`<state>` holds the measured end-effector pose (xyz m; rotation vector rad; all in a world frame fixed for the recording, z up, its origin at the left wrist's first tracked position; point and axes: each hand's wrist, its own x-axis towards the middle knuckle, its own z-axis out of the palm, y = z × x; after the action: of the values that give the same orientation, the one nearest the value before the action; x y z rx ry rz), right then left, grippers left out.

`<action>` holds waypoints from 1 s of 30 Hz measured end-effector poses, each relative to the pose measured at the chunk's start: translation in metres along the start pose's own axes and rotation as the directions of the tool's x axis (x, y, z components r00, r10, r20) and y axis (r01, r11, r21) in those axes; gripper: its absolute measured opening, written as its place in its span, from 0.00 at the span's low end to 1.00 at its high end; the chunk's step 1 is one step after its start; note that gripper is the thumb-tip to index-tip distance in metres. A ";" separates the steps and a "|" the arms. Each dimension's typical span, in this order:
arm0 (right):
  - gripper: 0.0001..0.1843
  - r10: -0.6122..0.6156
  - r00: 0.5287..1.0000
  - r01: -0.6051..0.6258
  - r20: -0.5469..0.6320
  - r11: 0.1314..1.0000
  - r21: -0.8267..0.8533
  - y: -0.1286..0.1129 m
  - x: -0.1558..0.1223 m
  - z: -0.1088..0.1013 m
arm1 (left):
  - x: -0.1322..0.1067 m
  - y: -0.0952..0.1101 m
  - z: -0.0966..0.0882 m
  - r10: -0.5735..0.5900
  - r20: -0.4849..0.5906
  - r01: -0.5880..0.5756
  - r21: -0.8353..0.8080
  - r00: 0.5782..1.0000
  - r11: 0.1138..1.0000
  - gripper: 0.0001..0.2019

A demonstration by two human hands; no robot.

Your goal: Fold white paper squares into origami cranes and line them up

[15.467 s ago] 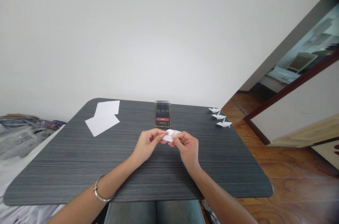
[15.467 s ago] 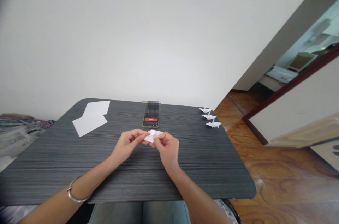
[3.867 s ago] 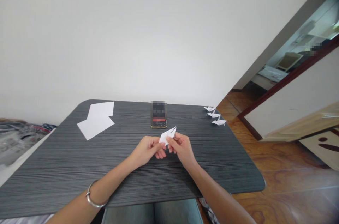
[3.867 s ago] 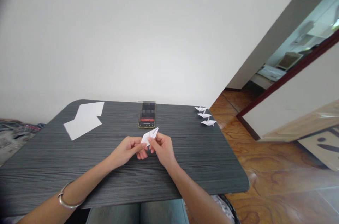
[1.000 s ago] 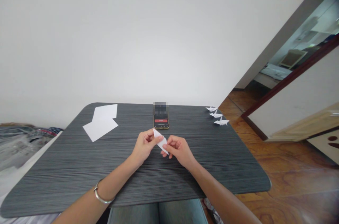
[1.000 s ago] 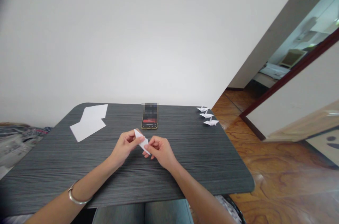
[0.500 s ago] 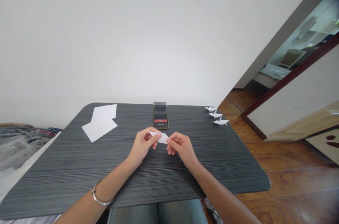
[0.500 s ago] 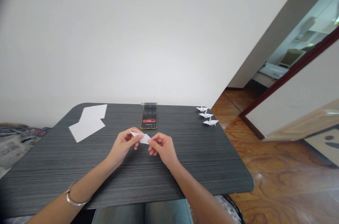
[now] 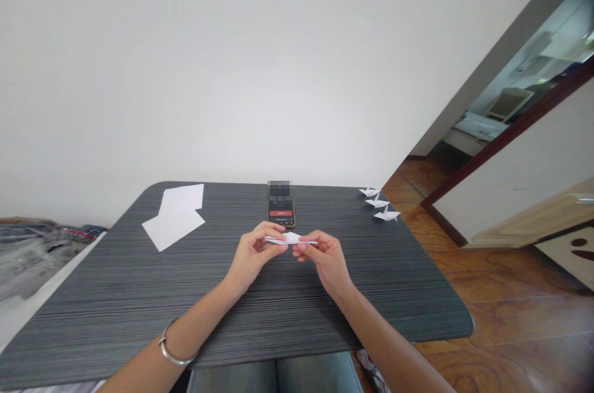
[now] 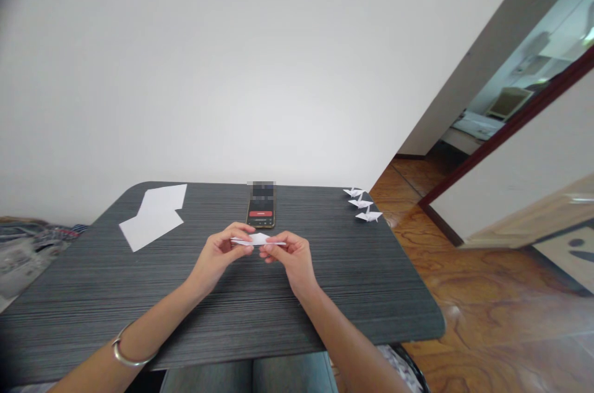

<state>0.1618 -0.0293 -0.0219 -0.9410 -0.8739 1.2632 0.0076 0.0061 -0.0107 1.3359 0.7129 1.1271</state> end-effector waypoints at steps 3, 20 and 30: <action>0.05 -0.094 0.994 0.092 -0.061 0.995 -0.039 -0.001 -0.001 0.001 | -0.001 0.000 0.000 0.012 -0.040 -0.011 0.017 0.999 1.000 0.08; 0.03 -0.160 0.986 0.149 -0.045 0.971 -0.187 0.000 -0.006 0.003 | -0.005 0.000 0.004 -0.099 -0.012 0.099 0.003 0.995 0.995 0.05; 0.03 -0.201 0.978 0.187 -0.059 0.965 -0.186 -0.003 -0.005 0.000 | -0.003 0.008 0.002 -0.076 -0.079 0.077 0.011 0.994 0.997 0.04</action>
<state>0.1619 -0.0340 -0.0193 -1.0133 -1.0057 0.9858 0.0071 0.0016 -0.0027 1.2712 0.8241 1.1200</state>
